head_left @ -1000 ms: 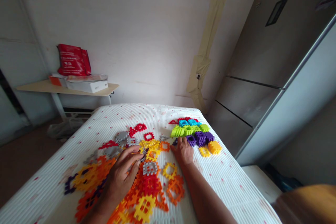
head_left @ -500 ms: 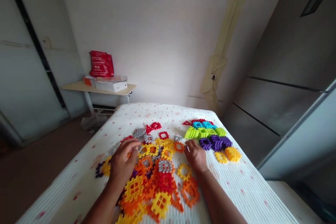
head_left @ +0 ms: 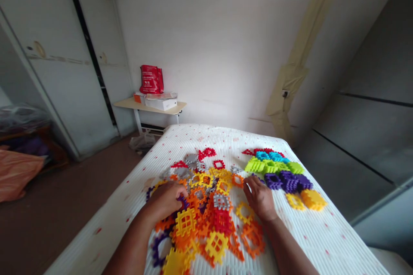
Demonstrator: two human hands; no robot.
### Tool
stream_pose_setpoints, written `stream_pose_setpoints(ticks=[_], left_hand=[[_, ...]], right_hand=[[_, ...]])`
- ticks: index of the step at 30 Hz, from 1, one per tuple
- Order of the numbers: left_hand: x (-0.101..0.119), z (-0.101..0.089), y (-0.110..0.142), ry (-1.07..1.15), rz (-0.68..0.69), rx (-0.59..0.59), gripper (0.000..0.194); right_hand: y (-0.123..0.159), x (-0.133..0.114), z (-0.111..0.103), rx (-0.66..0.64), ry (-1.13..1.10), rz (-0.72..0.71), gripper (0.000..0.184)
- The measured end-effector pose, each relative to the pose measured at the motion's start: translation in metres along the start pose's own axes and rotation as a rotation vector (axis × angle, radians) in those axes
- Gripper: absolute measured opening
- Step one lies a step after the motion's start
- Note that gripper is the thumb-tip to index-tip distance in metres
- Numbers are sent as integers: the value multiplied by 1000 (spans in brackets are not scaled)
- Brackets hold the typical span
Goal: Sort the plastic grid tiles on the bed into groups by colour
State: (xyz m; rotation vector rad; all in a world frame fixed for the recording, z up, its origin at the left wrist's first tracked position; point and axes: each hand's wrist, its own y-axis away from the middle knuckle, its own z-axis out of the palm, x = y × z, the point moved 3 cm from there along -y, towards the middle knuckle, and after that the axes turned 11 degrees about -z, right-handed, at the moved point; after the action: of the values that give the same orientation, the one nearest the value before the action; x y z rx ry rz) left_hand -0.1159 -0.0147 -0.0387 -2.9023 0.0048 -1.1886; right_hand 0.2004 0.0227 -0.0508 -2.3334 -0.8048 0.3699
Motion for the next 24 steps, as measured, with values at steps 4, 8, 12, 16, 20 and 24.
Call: stream_pose_setpoints(ticks=[4, 8, 12, 16, 20, 24], left_hand=[[9, 3, -1, -25, 3, 54, 22], [17, 2, -6, 46, -14, 71, 8], [25, -2, -10, 188, -50, 123, 12], [29, 5, -13, 307, -77, 175, 20], [31, 18, -13, 369, -84, 187, 25], [37, 29, -10, 370, -95, 184, 25]], right_hand=[[0, -1, 2, -21, -12, -6, 30], [-1, -3, 2, -13, -1, -27, 31], [-1, -4, 1, -30, 1, -25, 29], [-3, -10, -1, -26, -46, -18, 29], [-7, -29, -8, 32, -192, -25, 25], [-13, -60, -16, 66, -309, -66, 21]])
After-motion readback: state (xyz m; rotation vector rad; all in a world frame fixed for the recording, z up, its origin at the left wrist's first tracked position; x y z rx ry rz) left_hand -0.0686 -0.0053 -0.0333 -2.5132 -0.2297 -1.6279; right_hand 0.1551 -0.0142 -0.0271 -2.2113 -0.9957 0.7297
